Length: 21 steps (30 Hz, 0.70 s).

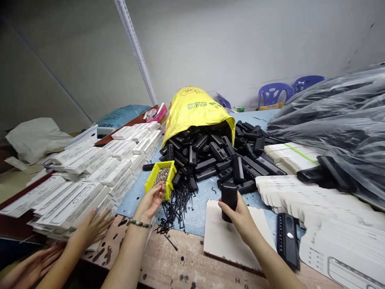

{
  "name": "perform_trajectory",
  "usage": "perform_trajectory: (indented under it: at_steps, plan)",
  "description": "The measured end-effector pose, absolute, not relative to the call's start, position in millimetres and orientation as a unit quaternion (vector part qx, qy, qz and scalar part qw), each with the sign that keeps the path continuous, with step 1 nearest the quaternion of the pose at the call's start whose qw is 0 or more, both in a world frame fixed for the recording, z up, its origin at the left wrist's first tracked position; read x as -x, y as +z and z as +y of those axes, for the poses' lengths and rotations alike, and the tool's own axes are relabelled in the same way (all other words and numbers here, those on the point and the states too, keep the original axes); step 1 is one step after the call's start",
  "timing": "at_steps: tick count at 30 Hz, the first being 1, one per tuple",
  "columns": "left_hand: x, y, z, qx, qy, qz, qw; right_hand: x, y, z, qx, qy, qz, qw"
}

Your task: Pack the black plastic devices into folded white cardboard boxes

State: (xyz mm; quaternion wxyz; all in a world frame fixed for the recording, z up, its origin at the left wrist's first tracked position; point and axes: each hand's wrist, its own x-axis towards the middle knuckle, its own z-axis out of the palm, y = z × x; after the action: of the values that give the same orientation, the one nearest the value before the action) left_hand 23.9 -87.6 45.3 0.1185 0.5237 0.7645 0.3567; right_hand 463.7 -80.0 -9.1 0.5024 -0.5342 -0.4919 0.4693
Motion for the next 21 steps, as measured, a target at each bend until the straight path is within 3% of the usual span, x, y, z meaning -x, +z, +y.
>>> perform_trajectory:
  at_steps: [4,9,15,21]
  plan:
    - [5.9,51.4,-111.0,-0.522,0.359,0.759,0.149,-468.0,-12.2,-84.4,0.569,0.408,-0.556,0.448]
    - [-59.9,31.5,-47.2,-0.511,0.348,0.778,0.108,-478.9,-23.1,-89.0,0.561,0.305,-0.698,0.323]
    - [-108.0,22.5,53.4,-0.539,0.303,0.775,0.132,-492.9,-34.7,-95.3,0.573,0.246,-0.725,0.291]
    - [-104.1,7.1,41.9,-0.554,0.262,0.773,0.164,-499.1,-39.8,-89.3,0.586,0.214,-0.730,0.281]
